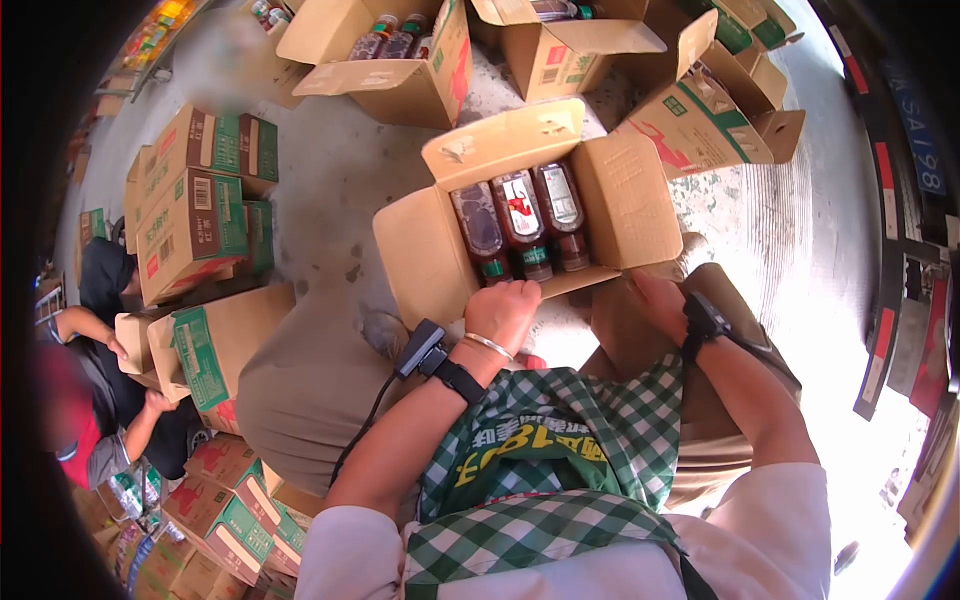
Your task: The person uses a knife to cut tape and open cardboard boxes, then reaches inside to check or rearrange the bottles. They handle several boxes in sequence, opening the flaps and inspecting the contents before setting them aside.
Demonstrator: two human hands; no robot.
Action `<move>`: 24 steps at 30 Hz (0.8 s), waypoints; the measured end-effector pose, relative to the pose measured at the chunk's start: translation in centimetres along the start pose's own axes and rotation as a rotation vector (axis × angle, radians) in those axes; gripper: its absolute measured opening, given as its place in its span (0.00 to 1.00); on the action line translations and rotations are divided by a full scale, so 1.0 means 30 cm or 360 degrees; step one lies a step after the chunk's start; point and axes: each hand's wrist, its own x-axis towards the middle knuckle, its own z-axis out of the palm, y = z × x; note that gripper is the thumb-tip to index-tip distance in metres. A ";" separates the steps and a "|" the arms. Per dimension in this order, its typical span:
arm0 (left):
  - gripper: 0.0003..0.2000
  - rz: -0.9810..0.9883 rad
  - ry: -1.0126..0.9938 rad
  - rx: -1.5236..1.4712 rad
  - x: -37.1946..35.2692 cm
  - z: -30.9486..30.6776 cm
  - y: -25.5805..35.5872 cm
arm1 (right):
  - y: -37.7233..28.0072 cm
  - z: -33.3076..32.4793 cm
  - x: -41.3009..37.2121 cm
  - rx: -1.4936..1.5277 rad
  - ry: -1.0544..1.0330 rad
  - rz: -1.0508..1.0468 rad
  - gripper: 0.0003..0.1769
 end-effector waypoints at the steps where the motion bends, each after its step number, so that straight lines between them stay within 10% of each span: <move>1: 0.08 -0.0008 0.0019 0.0010 -0.001 -0.055 0.010 | -0.015 -0.035 -0.020 0.0155 0.0030 -0.0019 0.05; 3: 0.25 0.0294 0.0708 0.0120 -0.006 -0.151 0.016 | 0.044 -0.058 -0.048 0.0321 0.0024 0.0071 0.05; 6: 0.43 -0.0644 0.1011 0.0135 -0.005 -0.165 -0.095 | 0.126 -0.074 -0.049 0.0895 0.0292 0.0559 0.09; 9: 0.33 -0.1064 0.0155 -0.1491 0.047 0.140 -0.341 | -0.075 -0.211 0.053 0.2067 0.0768 0.0808 0.17; 10: 0.27 -0.1473 -0.0645 -0.2109 0.045 -0.088 -0.231 | -0.132 -0.250 0.079 0.2035 0.0774 0.0688 0.20; 13: 0.18 -0.1188 -0.0342 -0.2560 0.043 -0.072 -0.179 | -0.220 -0.334 0.158 0.0867 0.0804 0.0307 0.18; 15: 0.15 -0.1137 -0.0411 -0.2853 0.052 -0.065 -0.178 | -0.207 -0.415 0.198 0.1406 0.0559 0.0170 0.16; 18: 0.09 -0.0889 -0.0379 -0.3302 0.191 -0.044 -0.148 | -0.182 -0.584 0.293 0.0766 0.0727 0.0088 0.09; 19: 0.08 -0.0405 -0.0414 -0.3084 0.252 -0.047 -0.151 | -0.152 -0.624 0.330 0.0542 0.0846 0.0136 0.09; 24: 0.34 -0.0197 0.0019 -0.1907 0.450 -0.356 -0.032 | 0.087 -0.740 0.394 -0.0245 0.0982 0.0007 0.13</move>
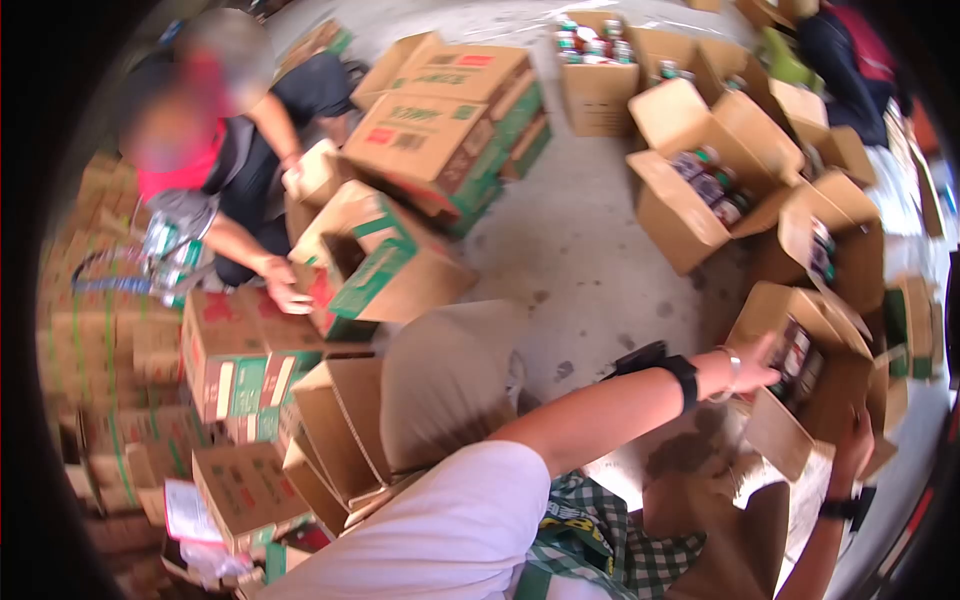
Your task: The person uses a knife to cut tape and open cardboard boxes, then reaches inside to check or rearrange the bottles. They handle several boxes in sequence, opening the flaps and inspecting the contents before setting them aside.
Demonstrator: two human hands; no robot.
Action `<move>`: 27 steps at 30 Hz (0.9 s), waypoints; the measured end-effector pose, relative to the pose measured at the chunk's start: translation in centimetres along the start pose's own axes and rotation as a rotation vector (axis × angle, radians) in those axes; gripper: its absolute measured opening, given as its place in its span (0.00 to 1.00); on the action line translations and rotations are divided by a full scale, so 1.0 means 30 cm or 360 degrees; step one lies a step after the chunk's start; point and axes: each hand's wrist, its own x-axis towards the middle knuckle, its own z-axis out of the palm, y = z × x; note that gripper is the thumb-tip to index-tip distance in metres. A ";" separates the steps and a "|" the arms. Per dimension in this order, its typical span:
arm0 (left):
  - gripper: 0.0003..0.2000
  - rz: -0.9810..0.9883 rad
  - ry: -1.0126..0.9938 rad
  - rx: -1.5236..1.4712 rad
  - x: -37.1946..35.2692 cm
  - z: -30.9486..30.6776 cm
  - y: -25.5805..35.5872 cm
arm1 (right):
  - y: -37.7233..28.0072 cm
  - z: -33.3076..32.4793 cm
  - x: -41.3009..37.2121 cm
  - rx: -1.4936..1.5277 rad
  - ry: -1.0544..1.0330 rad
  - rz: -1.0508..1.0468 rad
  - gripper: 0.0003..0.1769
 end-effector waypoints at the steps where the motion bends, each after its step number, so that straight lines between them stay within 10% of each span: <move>1: 0.36 0.0159 0.0114 0.0467 0.016 -0.001 0.016 | 0.042 -0.035 -0.005 -0.0122 -0.0205 0.0185 0.12; 5: 0.36 -0.0153 0.0725 0.1704 -0.422 -0.438 0.280 | 0.020 -0.135 -0.092 0.0392 0.0314 -0.0007 0.15; 7: 0.32 -0.0069 0.1845 0.2688 -0.569 -0.785 0.106 | -0.069 -0.207 -0.099 0.0486 0.0198 0.0013 0.16; 9: 0.31 -0.1116 0.1686 0.2296 -0.811 -0.969 0.162 | -0.229 -0.277 -0.129 0.0658 0.0018 0.0190 0.16; 11: 0.33 -0.1465 0.1626 0.1821 -1.008 -1.178 -0.039 | -0.335 -0.265 -0.135 0.0976 -0.0119 0.0427 0.14; 13: 0.19 -0.0277 0.1875 -0.0082 -1.119 -1.398 -0.503 | -0.479 -0.231 -0.163 0.1177 -0.0185 0.0440 0.14; 15: 0.14 -0.0638 0.1570 -0.0935 -1.139 -1.301 -0.358 | -0.646 -0.229 -0.189 0.1204 -0.0374 0.0300 0.13; 19: 0.11 -0.0877 0.1614 0.0638 -1.029 -1.111 -0.165 | -0.851 -0.159 -0.270 0.1307 -0.0798 0.0198 0.12; 27: 0.14 0.0054 0.0353 0.1804 -0.770 -0.634 -0.157 | -0.844 0.000 -0.430 0.1564 -0.1039 0.0482 0.11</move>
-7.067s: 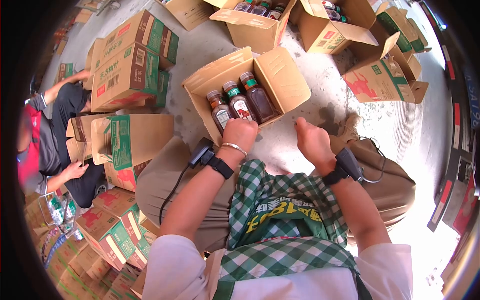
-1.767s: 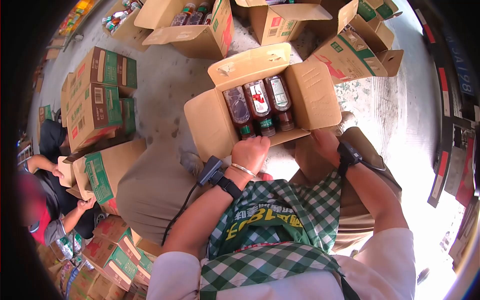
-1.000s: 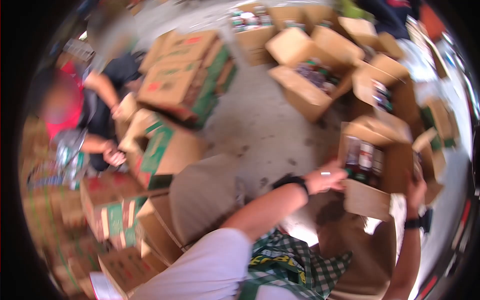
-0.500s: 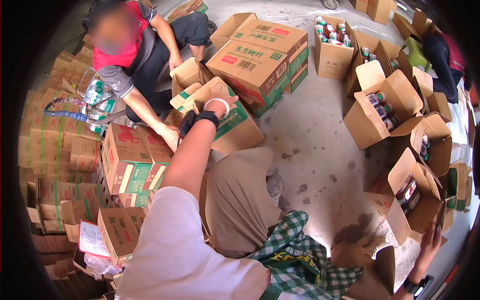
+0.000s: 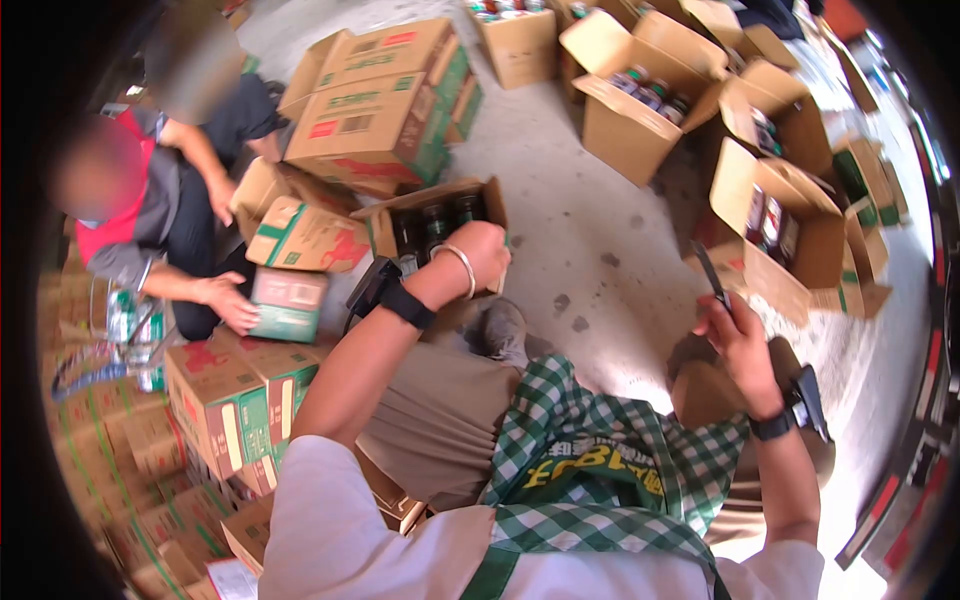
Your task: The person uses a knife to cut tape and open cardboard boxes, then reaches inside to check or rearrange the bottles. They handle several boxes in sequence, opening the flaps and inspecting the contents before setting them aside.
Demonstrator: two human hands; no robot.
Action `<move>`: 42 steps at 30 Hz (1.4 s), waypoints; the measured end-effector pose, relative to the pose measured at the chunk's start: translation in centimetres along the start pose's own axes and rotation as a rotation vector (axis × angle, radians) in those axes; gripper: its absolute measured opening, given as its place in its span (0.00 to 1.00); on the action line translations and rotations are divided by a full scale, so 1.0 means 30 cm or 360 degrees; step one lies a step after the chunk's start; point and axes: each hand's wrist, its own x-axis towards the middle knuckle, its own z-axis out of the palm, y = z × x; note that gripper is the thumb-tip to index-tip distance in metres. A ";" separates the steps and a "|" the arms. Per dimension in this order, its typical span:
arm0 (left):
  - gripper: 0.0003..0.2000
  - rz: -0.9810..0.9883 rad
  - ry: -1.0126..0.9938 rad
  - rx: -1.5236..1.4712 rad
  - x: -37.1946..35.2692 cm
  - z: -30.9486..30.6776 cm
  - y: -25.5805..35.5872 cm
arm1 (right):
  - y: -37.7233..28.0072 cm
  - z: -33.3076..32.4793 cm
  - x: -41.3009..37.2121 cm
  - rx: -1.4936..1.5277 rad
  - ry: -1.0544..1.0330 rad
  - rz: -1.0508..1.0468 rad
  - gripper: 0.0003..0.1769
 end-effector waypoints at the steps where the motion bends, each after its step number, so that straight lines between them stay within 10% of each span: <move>1: 0.13 -0.0129 -0.0116 -0.0058 0.028 0.034 0.091 | 0.049 -0.004 0.005 -0.0039 0.0007 -0.0084 0.10; 14: 0.08 0.0599 -0.0643 0.0861 0.101 0.053 0.321 | 0.290 0.105 -0.127 -0.0611 0.0048 -0.0562 0.08; 16: 0.19 0.0773 0.0089 0.0863 0.023 0.107 0.274 | 0.284 0.135 -0.106 -0.0724 0.0061 -0.0582 0.07; 20: 0.32 0.0377 -0.0638 0.0708 0.069 0.077 0.325 | 0.294 0.218 0.022 -0.0993 0.0206 -0.0659 0.08; 24: 0.27 0.0609 0.0248 0.0463 0.216 0.179 0.300 | 0.290 0.245 0.124 -0.1238 0.0277 -0.0642 0.09; 30: 0.20 0.0399 -0.0513 0.0384 0.290 0.210 0.207 | 0.323 0.297 0.137 -0.1280 0.0258 -0.0563 0.03; 42: 0.05 0.0449 -0.0063 0.0579 0.285 0.332 0.164 | 0.428 0.327 0.179 -0.1176 0.0383 -0.0377 0.04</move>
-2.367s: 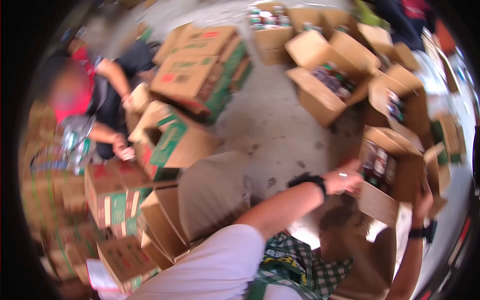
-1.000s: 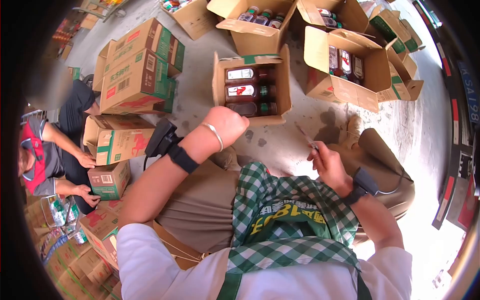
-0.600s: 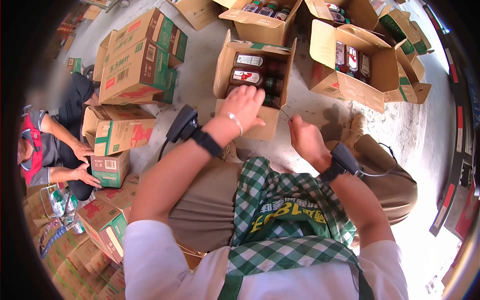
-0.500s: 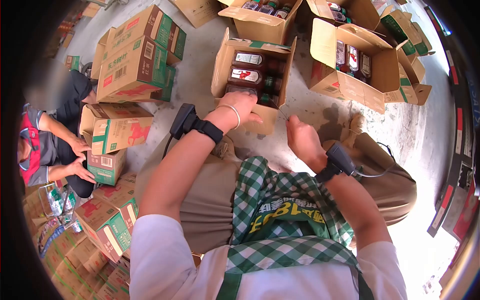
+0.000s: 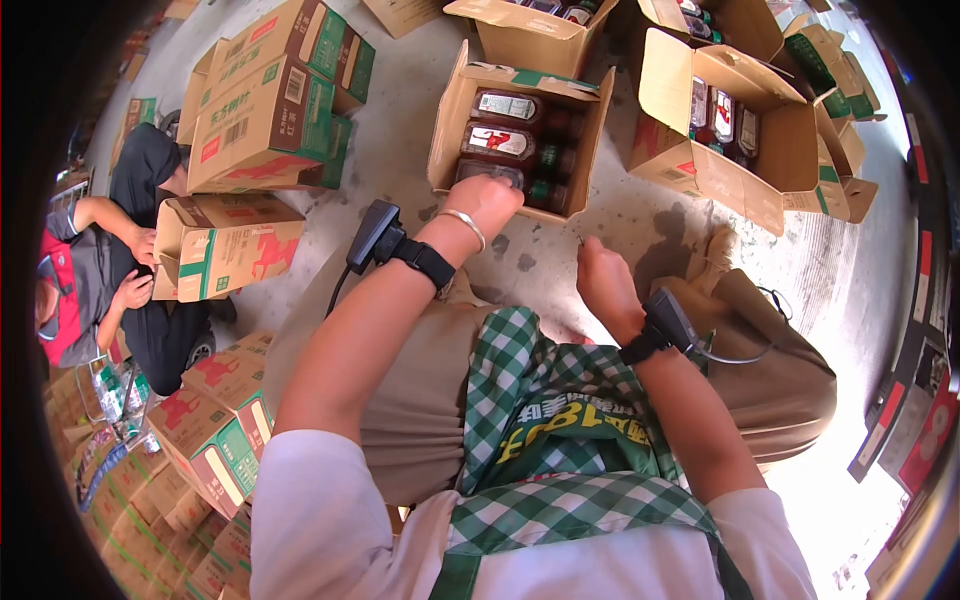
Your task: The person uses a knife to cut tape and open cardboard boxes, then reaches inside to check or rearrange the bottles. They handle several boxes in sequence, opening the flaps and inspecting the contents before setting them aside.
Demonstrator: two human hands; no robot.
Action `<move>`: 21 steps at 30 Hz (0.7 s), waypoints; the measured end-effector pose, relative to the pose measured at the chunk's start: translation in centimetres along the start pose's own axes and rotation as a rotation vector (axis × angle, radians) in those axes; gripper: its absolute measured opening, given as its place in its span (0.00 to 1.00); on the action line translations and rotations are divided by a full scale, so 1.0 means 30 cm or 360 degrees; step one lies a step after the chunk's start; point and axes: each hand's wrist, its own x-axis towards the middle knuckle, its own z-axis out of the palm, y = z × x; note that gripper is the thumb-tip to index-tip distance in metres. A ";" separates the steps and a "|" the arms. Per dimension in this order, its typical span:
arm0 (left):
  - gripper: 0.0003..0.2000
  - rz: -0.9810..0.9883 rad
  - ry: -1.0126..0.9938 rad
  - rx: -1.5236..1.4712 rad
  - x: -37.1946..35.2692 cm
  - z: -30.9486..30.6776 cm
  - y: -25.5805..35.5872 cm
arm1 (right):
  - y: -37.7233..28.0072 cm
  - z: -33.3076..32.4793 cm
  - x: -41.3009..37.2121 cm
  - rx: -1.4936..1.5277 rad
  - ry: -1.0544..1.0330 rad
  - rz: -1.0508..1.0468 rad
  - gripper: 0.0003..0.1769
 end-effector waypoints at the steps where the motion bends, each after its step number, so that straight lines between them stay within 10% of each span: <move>1: 0.05 -0.0002 -0.0005 -0.0003 -0.002 0.001 0.001 | 0.007 0.009 0.021 0.0069 -0.0026 -0.0028 0.05; 10: 0.10 0.0267 0.0205 -0.0277 -0.033 -0.033 -0.060 | 0.135 0.080 -0.028 0.0395 -0.0159 -0.0006 0.07; 18: 0.09 -0.1087 0.0655 -0.0562 0.138 -0.014 0.291 | 0.319 -0.057 -0.044 0.1171 0.0414 0.0779 0.12; 20: 0.10 -0.1061 0.0653 -0.0928 0.279 -0.152 0.412 | 0.249 -0.159 0.009 0.1342 0.0635 0.0724 0.12; 21: 0.07 -0.0647 0.1203 -0.0828 0.331 -0.199 0.483 | 0.216 -0.197 0.015 0.1160 0.0767 0.0521 0.12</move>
